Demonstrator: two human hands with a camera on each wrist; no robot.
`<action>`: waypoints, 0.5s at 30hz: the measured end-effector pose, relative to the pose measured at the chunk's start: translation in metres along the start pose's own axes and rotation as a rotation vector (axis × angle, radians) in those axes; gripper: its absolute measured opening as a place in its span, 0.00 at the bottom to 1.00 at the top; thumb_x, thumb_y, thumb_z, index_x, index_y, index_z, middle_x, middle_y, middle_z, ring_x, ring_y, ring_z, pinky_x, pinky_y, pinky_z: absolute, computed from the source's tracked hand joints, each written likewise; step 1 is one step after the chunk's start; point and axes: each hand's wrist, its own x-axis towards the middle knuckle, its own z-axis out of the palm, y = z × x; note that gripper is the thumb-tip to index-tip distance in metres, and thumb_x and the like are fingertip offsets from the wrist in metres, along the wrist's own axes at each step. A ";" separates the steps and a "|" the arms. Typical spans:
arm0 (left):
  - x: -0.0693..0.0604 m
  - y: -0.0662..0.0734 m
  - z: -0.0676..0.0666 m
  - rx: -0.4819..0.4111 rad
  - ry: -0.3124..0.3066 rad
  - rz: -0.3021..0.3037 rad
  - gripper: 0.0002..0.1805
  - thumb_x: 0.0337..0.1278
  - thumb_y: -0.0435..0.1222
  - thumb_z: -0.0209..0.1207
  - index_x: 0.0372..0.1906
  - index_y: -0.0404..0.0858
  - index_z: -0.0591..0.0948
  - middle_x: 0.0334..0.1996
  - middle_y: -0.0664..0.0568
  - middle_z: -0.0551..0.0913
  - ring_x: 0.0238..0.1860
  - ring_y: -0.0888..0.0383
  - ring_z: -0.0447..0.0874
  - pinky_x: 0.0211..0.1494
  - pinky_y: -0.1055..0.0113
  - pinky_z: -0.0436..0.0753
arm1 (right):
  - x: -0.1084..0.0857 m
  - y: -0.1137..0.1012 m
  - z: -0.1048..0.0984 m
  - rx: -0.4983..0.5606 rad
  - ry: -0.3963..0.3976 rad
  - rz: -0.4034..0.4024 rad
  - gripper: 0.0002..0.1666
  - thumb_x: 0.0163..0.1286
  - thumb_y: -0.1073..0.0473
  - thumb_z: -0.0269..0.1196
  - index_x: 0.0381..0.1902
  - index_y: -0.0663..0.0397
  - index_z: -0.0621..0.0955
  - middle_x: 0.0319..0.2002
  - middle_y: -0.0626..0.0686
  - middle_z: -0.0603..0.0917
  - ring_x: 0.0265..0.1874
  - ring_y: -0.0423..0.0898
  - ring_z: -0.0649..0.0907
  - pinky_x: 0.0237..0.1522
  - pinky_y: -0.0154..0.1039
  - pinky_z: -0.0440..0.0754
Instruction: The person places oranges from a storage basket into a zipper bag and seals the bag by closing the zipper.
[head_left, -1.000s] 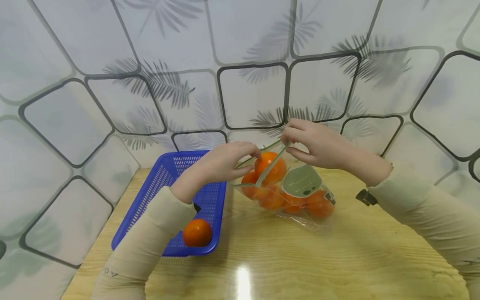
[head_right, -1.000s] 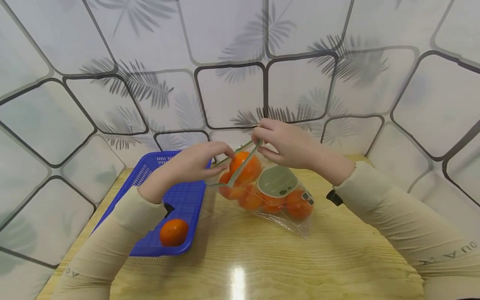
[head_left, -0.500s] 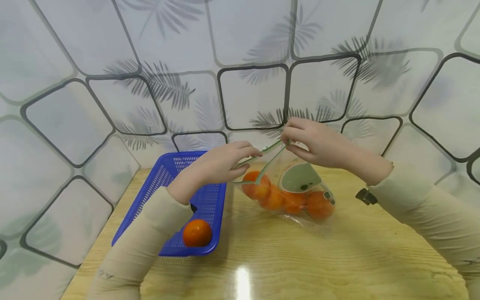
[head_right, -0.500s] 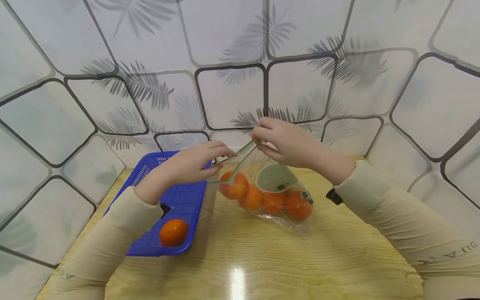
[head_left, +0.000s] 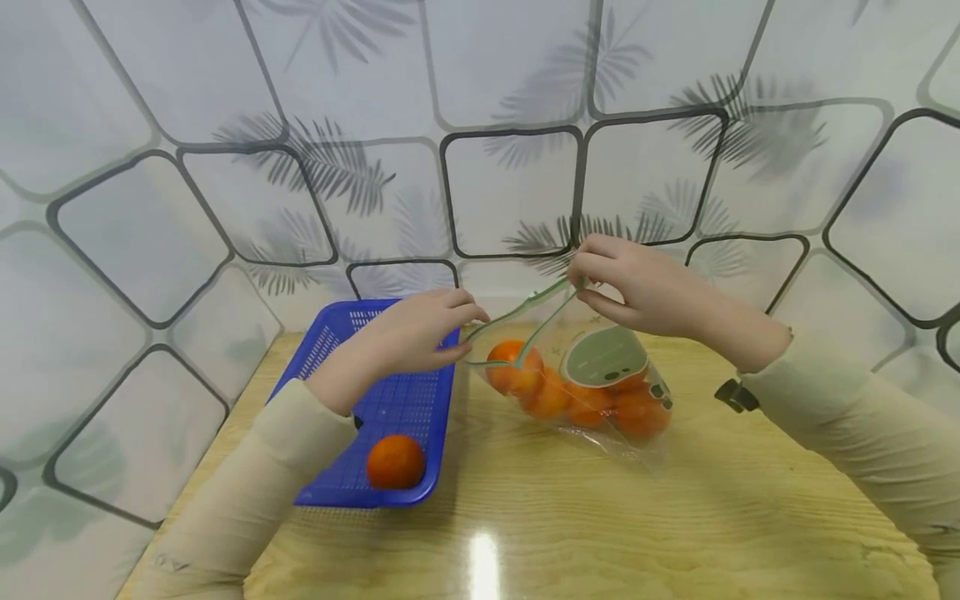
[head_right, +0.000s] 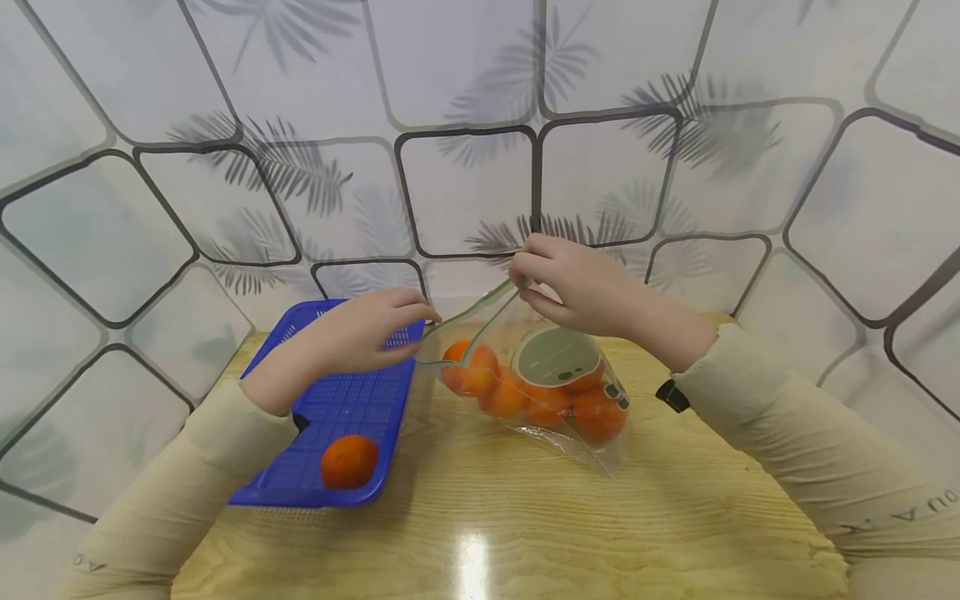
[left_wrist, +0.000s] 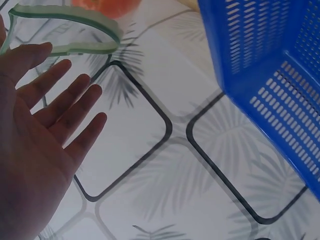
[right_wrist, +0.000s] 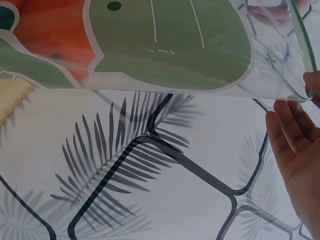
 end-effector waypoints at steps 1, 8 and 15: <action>-0.002 -0.001 0.001 0.011 0.003 0.003 0.20 0.68 0.37 0.66 0.63 0.41 0.83 0.56 0.47 0.85 0.52 0.50 0.85 0.61 0.53 0.85 | -0.001 0.000 0.000 -0.001 -0.001 0.001 0.11 0.68 0.70 0.69 0.41 0.50 0.82 0.42 0.50 0.83 0.39 0.44 0.82 0.39 0.44 0.83; -0.019 -0.011 0.006 0.051 -0.015 -0.002 0.25 0.64 0.41 0.71 0.64 0.40 0.82 0.58 0.45 0.84 0.58 0.46 0.84 0.66 0.49 0.82 | -0.003 0.001 0.003 -0.007 0.006 0.000 0.12 0.68 0.70 0.69 0.42 0.50 0.82 0.42 0.50 0.83 0.38 0.44 0.83 0.38 0.44 0.83; -0.036 -0.015 0.007 0.068 -0.068 -0.037 0.30 0.59 0.43 0.75 0.64 0.39 0.82 0.58 0.44 0.83 0.58 0.45 0.84 0.66 0.48 0.82 | -0.003 -0.001 0.004 -0.007 0.005 0.006 0.11 0.68 0.70 0.69 0.42 0.51 0.82 0.42 0.50 0.82 0.39 0.44 0.83 0.39 0.44 0.84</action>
